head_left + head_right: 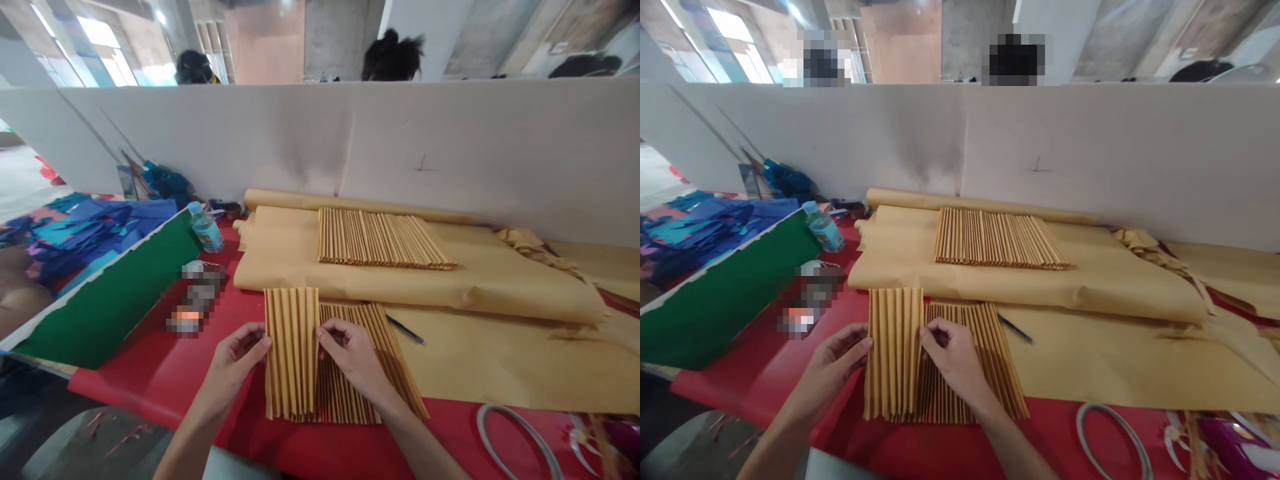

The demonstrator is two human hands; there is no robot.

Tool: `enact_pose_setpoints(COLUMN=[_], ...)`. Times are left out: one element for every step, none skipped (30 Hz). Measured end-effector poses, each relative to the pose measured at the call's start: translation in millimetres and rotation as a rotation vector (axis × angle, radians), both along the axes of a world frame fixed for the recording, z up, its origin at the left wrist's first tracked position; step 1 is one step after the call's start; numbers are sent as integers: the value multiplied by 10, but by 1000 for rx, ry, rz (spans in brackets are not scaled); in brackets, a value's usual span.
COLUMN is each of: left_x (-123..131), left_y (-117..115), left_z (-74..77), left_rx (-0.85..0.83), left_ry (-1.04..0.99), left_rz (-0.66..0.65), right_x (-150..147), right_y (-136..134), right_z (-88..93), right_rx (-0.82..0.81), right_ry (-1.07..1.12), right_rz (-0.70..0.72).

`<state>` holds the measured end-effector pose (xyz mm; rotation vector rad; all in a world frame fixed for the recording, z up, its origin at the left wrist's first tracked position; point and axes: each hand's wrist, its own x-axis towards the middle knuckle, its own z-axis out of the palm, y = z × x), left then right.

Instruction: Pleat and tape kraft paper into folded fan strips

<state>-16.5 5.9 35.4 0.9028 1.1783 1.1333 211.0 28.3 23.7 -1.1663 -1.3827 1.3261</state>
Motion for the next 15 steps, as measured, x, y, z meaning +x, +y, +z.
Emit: enact_pose_setpoints(left_x=[-16, -33, -50, -69, -88, -107, -124, -140, -154, -166, -175, -182, -187, -190, -193], left_y=[3, 6, 10, 15, 21, 28, 35, 42, 48, 53, 56, 56, 54, 51, 47], left_z=[-8, -17, -27, -36, -44, -51, -55, -57, -58, -57, -55, -53, -51, -49, -47], left_rx=[3, 3, 0, -3, -8, -13, -20, -27, -35, -41, -44, -45, -43, -41, -38], left_ry=[20, 37, 52, 65, 76, 85, 91, 97, 100, 103, 106, 112, 121, 133, 150], left_rz=[3, 6, 10, 14, 17, 22, 29, 41, 52, 60, 64, 64, 61, 58, 56], right_x=[10, 21, 35, 49, 64, 78, 90, 99, 106, 109, 109, 106, 100, 92, 81], right_y=[6, 14, 24, 34, 43, 51, 56, 59, 60, 58, 55, 50, 42, 33, 21], right_z=[-6, -15, -26, -38, -51, -62, -71, -78, -82, -82, -80, -73, -64, -52, -38], right_rx=[0, 1, 0, -1, -5, -11, -20, -30, -38, -40, -39, -35, -31, -27, -20], right_ry=[-7, -12, -13, -11, -7, -2, 6, 15, 20, 22, 22, 20, 15, 5, -11], right_rz=[-8, -15, -20, -23, -24, -21, -13, -2, 9, 16, 19, 21, 24, 29, 37])
